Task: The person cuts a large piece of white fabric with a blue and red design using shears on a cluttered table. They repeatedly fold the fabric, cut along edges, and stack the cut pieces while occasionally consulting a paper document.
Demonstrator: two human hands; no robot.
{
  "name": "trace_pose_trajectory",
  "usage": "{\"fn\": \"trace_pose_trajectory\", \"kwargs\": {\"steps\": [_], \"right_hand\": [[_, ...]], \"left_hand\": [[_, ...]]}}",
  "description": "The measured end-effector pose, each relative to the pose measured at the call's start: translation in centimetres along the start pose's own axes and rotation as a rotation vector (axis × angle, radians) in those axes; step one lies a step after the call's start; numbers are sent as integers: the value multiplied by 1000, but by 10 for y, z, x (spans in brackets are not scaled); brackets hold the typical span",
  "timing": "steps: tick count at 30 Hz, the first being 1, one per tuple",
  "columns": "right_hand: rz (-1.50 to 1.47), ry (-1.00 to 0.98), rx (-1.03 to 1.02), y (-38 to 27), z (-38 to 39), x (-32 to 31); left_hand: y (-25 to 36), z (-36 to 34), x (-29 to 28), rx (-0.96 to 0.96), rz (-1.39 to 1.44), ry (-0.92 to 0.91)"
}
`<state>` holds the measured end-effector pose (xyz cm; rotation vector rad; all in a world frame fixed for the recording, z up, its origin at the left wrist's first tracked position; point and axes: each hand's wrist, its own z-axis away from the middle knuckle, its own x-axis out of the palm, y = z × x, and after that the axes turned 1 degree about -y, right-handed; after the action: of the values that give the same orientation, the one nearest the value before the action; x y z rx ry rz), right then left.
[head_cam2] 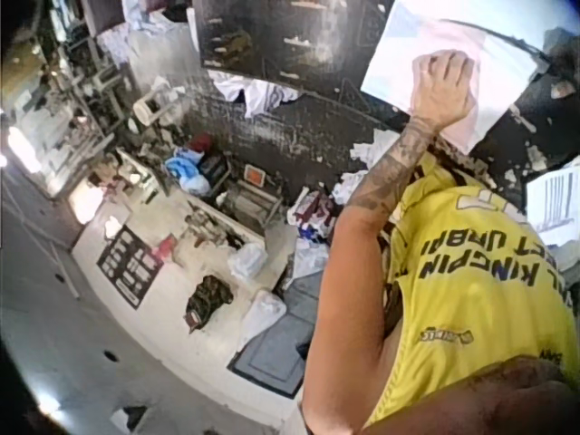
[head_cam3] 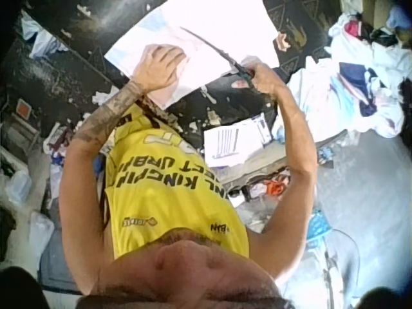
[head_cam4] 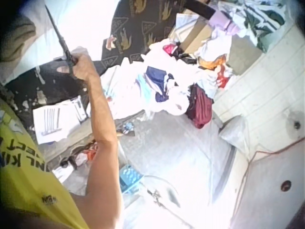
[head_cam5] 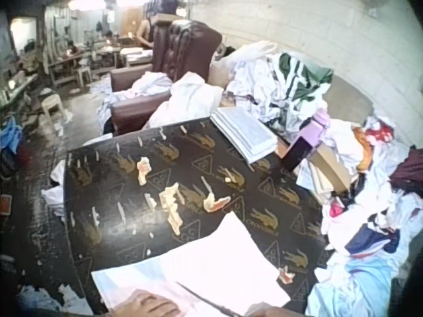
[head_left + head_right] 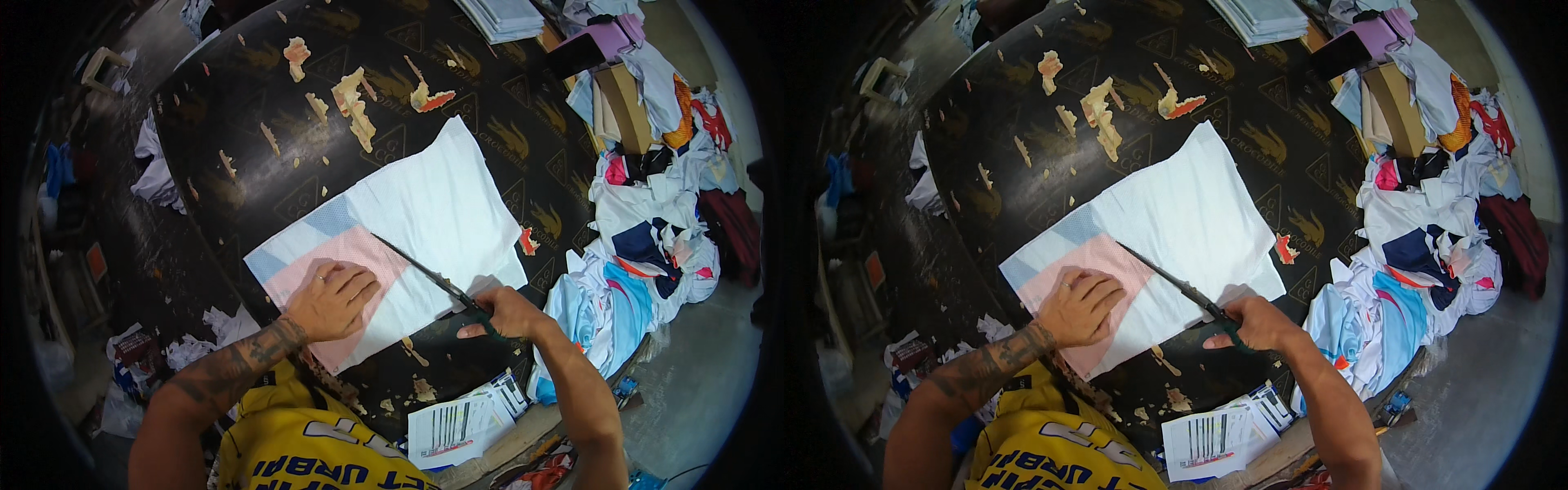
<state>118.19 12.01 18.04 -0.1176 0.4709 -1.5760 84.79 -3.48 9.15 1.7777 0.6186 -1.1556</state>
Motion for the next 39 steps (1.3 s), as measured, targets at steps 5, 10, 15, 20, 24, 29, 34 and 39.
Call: {"fn": "trace_pose_trajectory", "kwargs": {"steps": [5,10,15,20,24,29,34,39], "right_hand": [[-16,92,-7,-32,-6,10],[39,97,86,-57,-12,23],[-46,194,48,-75,-22,46],[-92,235,97,-103,-25,53],[-171,514,92,-128,18,65],[-800,966,214,-163,76,142],[-1106,1377,293,-183,88,222],[-1098,1467,454,-185,81,285]], "left_hand": [[-2,2,1,6,5,-35],[-2,4,1,12,-9,-28],[-6,0,4,28,-2,-3],[-3,7,-4,-4,114,17],[-20,-26,-27,-44,347,-210],[-54,-157,-40,55,33,87],[18,-116,-50,691,200,-419],[-15,38,-71,1011,878,-820]]}}
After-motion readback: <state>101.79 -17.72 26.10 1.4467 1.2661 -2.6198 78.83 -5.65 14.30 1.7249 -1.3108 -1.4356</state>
